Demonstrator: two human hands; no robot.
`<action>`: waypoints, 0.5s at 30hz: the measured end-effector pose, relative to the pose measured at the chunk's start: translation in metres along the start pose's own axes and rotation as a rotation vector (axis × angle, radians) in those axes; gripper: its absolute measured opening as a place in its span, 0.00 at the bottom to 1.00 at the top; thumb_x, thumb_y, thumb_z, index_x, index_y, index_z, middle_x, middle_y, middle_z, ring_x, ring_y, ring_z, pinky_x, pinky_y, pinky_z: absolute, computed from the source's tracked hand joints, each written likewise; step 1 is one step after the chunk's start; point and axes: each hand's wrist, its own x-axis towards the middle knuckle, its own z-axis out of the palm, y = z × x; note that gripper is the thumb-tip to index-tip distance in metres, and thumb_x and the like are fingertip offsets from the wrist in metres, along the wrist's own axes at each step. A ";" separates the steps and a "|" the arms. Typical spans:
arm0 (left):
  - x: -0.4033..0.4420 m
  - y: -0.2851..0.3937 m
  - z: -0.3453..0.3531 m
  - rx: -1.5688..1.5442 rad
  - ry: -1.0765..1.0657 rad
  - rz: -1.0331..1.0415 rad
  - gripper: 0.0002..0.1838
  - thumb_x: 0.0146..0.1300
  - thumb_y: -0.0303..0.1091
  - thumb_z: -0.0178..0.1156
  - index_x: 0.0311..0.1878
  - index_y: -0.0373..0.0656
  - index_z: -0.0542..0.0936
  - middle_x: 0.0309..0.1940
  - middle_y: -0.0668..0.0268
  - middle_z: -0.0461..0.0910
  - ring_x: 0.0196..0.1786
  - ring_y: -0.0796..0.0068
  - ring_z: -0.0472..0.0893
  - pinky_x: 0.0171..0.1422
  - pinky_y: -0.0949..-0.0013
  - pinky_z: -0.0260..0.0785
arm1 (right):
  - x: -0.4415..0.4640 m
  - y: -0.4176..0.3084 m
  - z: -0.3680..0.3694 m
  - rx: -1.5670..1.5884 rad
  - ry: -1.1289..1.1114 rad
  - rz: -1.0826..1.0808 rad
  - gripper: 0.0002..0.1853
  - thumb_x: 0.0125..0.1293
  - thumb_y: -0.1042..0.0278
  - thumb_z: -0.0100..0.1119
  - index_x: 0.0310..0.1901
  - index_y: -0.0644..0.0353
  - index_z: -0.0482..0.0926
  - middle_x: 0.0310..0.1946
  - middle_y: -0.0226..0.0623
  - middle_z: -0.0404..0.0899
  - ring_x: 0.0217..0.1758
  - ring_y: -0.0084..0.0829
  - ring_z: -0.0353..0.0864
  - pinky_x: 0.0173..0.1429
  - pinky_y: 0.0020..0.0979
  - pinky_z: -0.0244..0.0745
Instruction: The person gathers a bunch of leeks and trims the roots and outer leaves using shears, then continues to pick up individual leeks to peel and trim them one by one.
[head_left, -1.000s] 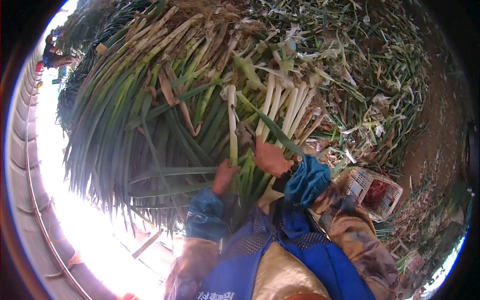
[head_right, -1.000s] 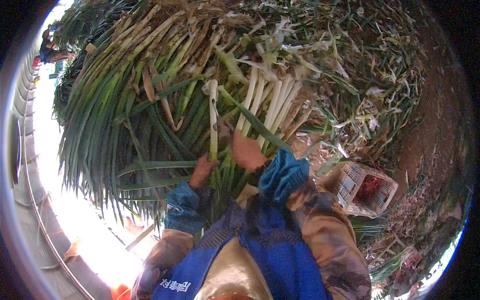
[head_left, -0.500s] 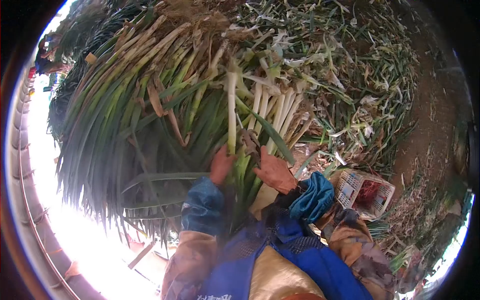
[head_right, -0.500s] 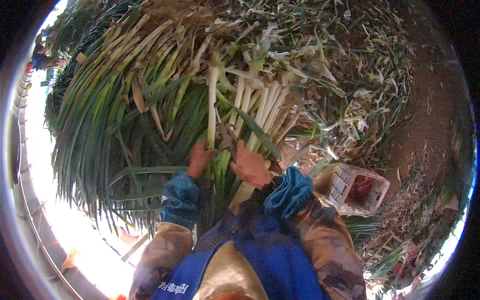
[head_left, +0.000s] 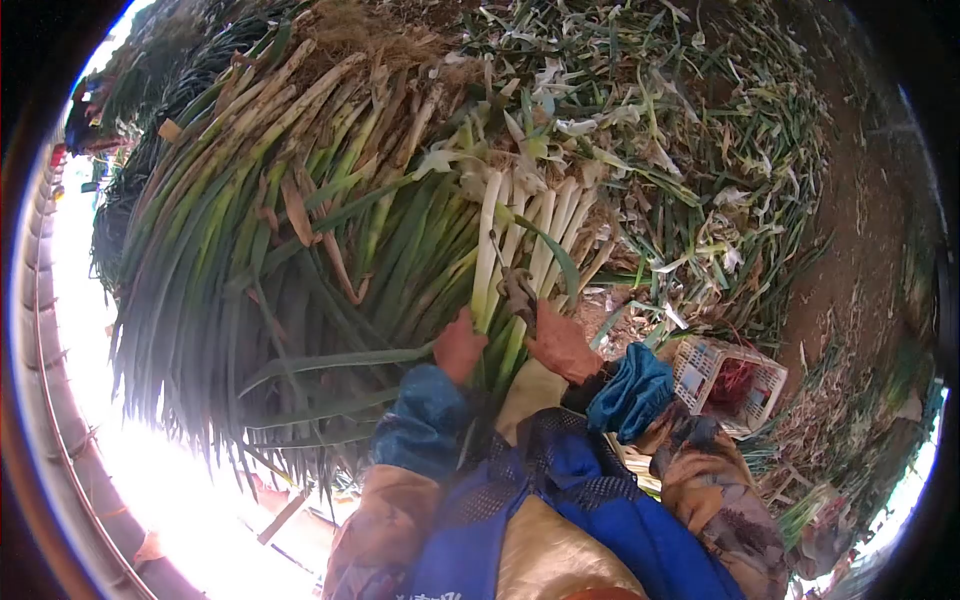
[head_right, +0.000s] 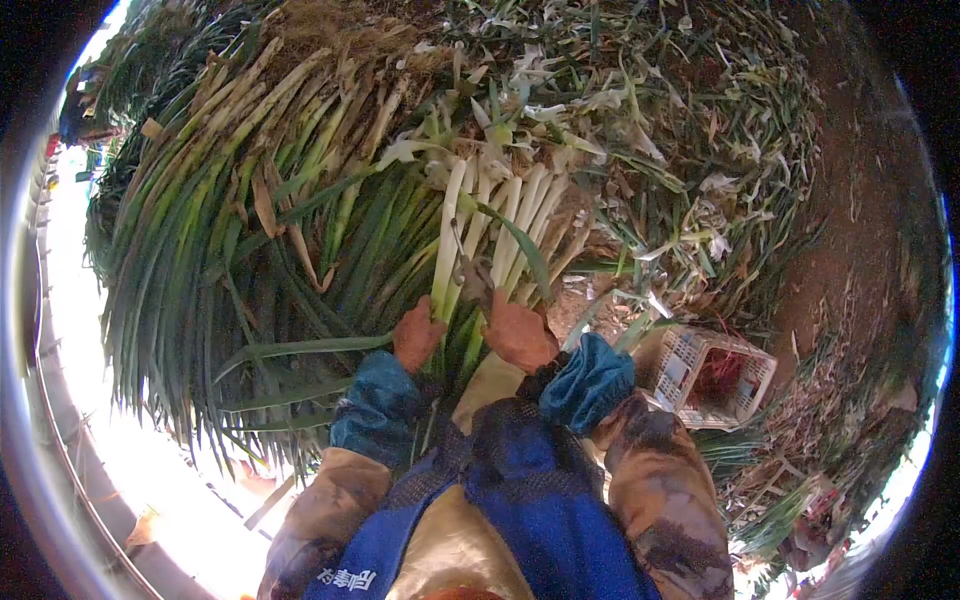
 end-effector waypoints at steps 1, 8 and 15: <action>0.000 0.003 0.000 0.034 0.005 -0.009 0.26 0.48 0.37 0.60 0.51 0.40 0.67 0.35 0.47 0.78 0.40 0.43 0.77 0.43 0.46 0.67 | 0.001 0.002 0.002 0.021 -0.020 0.018 0.21 0.57 0.63 0.54 0.47 0.67 0.62 0.28 0.56 0.77 0.33 0.57 0.78 0.36 0.52 0.73; -0.013 0.023 0.001 0.156 -0.062 -0.068 0.26 0.50 0.36 0.58 0.53 0.37 0.65 0.34 0.49 0.79 0.38 0.46 0.79 0.42 0.49 0.69 | 0.044 0.003 -0.016 0.093 0.053 -0.040 0.22 0.54 0.59 0.58 0.45 0.63 0.62 0.29 0.57 0.76 0.36 0.56 0.77 0.38 0.50 0.71; -0.017 -0.006 -0.007 0.143 0.003 0.367 0.30 0.48 0.38 0.61 0.55 0.36 0.68 0.40 0.47 0.76 0.43 0.47 0.77 0.44 0.50 0.69 | 0.028 0.023 -0.043 -0.006 -0.030 -0.006 0.29 0.53 0.61 0.58 0.52 0.71 0.61 0.29 0.58 0.75 0.33 0.55 0.77 0.37 0.48 0.72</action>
